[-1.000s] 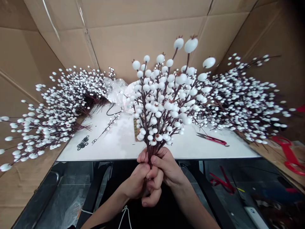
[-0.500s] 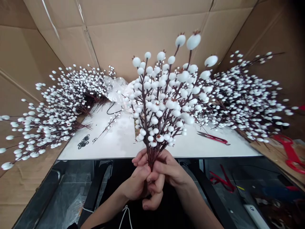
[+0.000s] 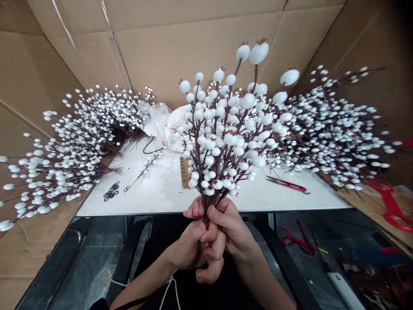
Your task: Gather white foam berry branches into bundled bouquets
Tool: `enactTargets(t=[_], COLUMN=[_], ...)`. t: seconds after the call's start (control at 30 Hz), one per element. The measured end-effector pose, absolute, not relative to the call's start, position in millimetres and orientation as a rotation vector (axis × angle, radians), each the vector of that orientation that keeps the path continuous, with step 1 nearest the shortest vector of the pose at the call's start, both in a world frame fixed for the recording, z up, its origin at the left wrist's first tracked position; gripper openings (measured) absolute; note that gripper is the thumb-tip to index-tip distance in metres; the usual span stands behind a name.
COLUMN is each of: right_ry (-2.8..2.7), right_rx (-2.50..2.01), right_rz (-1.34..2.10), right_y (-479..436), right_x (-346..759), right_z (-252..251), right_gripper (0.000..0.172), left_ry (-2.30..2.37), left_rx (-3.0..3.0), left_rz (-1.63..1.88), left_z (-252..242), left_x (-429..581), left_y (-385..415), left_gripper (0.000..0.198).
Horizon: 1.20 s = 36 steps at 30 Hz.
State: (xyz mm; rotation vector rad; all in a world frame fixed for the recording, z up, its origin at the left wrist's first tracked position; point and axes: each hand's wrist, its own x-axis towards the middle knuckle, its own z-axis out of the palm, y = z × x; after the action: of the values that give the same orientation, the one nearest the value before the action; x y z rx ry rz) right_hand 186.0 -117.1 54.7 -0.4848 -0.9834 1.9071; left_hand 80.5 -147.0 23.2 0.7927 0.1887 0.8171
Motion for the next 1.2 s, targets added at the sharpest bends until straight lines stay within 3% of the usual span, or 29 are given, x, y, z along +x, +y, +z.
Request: enactTargets(t=[0.37,0.53,0.73,1.2], right_ry=[-1.114,-1.100,-0.961,-1.007], right_rx=[-0.514,-0.300,-0.365,-0.456], right_rz=[1.959,2.096,2.203,2.148], right_y=[-105,-93,-92,-95], right_x=[202,203,197,195], right_z=[58,42,30,42], right_gripper=[0.021,0.037,0.052,0.030], left_ry=[-0.021,-0.122,-0.171,-0.174], left_rx=[0.620,0.515,0.434,0.426], left_rz=[0.789,0.699,0.640,0.621], left_z=[21,18,13,4], left_x=[78,74,74,76], left_y=[-142,-144,-150,-147], left_gripper=[0.033,0.035,0.035,0.038])
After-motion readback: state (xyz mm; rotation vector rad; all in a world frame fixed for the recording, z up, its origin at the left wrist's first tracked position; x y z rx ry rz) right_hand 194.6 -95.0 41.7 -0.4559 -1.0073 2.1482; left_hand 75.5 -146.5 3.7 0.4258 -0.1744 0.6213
